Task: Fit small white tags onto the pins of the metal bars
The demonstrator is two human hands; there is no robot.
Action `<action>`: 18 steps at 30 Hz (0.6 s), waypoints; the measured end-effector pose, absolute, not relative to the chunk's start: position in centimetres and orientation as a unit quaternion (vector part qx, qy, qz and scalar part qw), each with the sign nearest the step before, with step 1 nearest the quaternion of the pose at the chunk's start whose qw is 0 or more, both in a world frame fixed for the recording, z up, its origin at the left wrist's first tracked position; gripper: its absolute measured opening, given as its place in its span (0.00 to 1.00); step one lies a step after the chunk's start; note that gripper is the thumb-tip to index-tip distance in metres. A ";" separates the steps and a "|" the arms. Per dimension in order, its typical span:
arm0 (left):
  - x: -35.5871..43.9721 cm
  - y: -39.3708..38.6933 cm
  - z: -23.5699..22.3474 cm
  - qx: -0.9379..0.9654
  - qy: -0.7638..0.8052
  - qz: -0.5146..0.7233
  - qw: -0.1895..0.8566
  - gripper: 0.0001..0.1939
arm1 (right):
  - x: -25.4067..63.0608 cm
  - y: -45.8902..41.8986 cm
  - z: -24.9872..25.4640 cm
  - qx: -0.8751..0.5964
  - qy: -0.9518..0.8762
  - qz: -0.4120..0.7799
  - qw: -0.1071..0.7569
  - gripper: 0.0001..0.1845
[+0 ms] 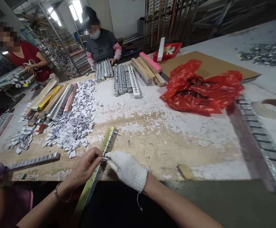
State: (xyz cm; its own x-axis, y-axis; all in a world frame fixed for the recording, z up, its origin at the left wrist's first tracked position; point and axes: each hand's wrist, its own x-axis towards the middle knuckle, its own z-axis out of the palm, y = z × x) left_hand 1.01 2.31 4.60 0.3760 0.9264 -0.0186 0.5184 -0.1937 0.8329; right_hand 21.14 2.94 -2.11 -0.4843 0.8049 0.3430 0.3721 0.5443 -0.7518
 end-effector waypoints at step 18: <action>3.2 5.3 0.3 0.709 0.560 0.245 0.352 0.13 | 21.6 6.4 -1.6 -0.472 -0.807 0.338 0.109 0.12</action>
